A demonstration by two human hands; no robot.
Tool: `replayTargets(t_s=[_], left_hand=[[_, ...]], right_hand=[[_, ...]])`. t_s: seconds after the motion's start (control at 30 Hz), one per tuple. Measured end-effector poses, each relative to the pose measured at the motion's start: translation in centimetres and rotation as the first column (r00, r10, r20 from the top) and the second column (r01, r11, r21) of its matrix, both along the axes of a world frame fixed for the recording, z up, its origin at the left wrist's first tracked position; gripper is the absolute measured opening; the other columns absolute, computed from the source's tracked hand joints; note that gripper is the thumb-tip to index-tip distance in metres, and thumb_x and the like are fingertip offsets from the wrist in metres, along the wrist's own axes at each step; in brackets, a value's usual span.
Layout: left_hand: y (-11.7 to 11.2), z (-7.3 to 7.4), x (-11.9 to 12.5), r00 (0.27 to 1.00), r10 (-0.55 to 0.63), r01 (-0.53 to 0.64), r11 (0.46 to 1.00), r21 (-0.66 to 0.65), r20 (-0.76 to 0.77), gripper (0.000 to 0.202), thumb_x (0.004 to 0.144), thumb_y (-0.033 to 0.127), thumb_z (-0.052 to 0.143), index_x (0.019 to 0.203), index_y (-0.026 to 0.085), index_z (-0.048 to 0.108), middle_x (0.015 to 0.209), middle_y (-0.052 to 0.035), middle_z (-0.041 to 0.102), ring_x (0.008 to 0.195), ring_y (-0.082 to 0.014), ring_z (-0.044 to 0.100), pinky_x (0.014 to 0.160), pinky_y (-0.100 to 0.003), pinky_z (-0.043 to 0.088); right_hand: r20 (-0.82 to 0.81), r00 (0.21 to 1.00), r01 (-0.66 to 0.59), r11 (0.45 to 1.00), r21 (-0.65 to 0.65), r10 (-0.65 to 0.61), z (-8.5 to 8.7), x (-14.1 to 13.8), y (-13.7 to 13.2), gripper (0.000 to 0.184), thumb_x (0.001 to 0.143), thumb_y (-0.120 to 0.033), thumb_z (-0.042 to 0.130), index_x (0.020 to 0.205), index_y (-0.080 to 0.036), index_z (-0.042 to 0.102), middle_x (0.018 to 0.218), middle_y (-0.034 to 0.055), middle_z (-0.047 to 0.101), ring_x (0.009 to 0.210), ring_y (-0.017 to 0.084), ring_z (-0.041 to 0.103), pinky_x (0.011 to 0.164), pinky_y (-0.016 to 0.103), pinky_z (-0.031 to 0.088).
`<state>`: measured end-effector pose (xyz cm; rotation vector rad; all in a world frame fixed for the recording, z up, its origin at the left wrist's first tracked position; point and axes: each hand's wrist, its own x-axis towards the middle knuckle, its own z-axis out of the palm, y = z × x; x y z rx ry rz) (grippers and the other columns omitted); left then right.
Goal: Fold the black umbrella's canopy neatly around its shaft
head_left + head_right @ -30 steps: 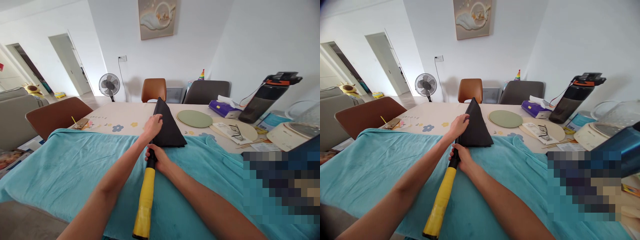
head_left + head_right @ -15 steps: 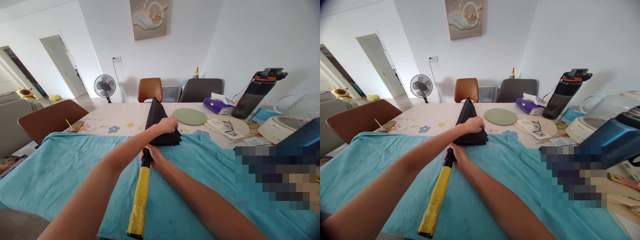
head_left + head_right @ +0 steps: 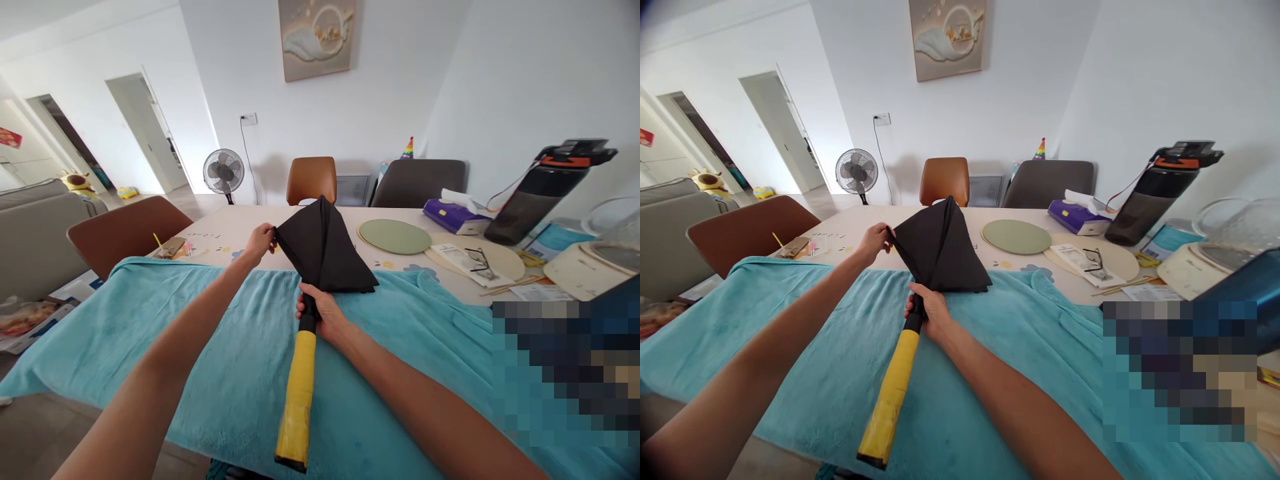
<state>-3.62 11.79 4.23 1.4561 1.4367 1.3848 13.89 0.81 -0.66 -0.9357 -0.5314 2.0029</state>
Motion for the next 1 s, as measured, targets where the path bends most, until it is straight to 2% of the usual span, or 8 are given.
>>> replayTargets(t_s=[0.1,0.2,0.3,0.57,0.67,0.8,0.87,1.0], left_hand=[[-1.0,-3.7,-1.9,0.989,0.098,-0.092,0.994,-0.061,0.112,0.011,0.066,0.009,0.041,0.063,0.015,0.049,0.054,0.0020,0.048,0.046,-0.0081,0.048,0.038,-0.017,0.037],[-1.4,-6.1,-2.2,0.976,0.135,-0.114,0.985,-0.127,0.171,0.010,0.066,0.011,0.042,0.063,0.015,0.050,0.055,0.0019,0.050,0.046,-0.0082,0.048,0.039,-0.017,0.038],[-1.2,-6.8,-1.9,0.962,0.124,-0.099,0.989,-0.113,0.242,0.007,0.065,0.014,0.044,0.063,0.015,0.051,0.059,0.0008,0.053,0.049,-0.0087,0.051,0.041,-0.018,0.040],[-1.5,-6.8,-2.0,0.926,0.133,-0.123,0.991,-0.051,0.353,0.014,0.060,0.014,0.040,0.069,0.017,0.051,0.070,0.0007,0.055,0.057,-0.0094,0.052,0.047,-0.020,0.042],[-1.4,-6.7,-2.4,0.955,0.151,-0.150,0.988,-0.024,0.254,0.013,0.062,0.014,0.039,0.068,0.017,0.051,0.069,0.0006,0.054,0.060,-0.0100,0.051,0.050,-0.021,0.043],[-1.1,-6.7,-3.6,0.980,0.198,-0.198,0.980,0.007,-0.024,0.013,0.067,0.012,0.040,0.068,0.018,0.051,0.063,0.0017,0.052,0.060,-0.0109,0.050,0.059,-0.023,0.043],[-1.1,-6.8,-4.2,0.959,0.191,-0.190,0.982,0.025,-0.210,0.014,0.069,0.012,0.041,0.068,0.018,0.053,0.063,0.0013,0.053,0.064,-0.0124,0.051,0.064,-0.025,0.042],[-1.2,-7.4,-4.6,0.841,0.033,-0.062,0.997,-0.035,-0.541,0.016,0.069,0.011,0.044,0.068,0.019,0.057,0.067,-0.0001,0.057,0.068,-0.0150,0.051,0.068,-0.026,0.039]], right_hand=[[-0.025,1.000,-0.008,1.000,-0.010,0.008,0.0,0.1,0.0,0.019,0.075,-0.024,0.064,0.067,-0.015,0.050,0.054,-0.0022,0.050,0.042,0.009,0.046,0.039,0.023,0.043],[-0.037,0.999,-0.028,0.999,-0.018,0.027,-0.1,0.2,0.0,0.019,0.076,-0.024,0.062,0.065,-0.015,0.050,0.052,-0.0023,0.049,0.041,0.008,0.045,0.039,0.023,0.042],[-0.055,0.998,-0.014,1.000,-0.013,0.014,-0.2,0.3,0.2,0.018,0.077,-0.022,0.061,0.065,-0.014,0.050,0.054,-0.0020,0.051,0.042,0.007,0.045,0.039,0.021,0.043],[-0.060,0.998,-0.027,0.999,-0.046,0.024,0.1,0.3,0.3,0.018,0.078,-0.023,0.061,0.068,-0.015,0.049,0.054,-0.0024,0.050,0.041,0.007,0.044,0.036,0.019,0.041],[-0.071,0.997,-0.010,0.995,-0.098,0.003,0.5,0.4,0.3,0.025,0.079,-0.032,0.061,0.067,-0.017,0.045,0.053,-0.0033,0.047,0.038,0.006,0.040,0.032,0.018,0.036],[-0.088,0.996,-0.034,0.995,-0.096,0.026,0.9,0.7,0.3,0.026,0.081,-0.034,0.058,0.068,-0.018,0.043,0.051,-0.0037,0.044,0.038,0.007,0.040,0.032,0.019,0.037],[-0.123,0.992,-0.030,0.998,-0.060,0.022,0.9,1.0,0.5,0.025,0.081,-0.034,0.056,0.067,-0.018,0.042,0.051,-0.0038,0.044,0.039,0.007,0.041,0.033,0.018,0.037],[-0.098,0.994,-0.049,0.997,-0.052,0.044,0.7,1.4,0.9,0.025,0.081,-0.027,0.055,0.065,-0.019,0.037,0.047,-0.0051,0.041,0.037,0.007,0.039,0.032,0.017,0.035]])
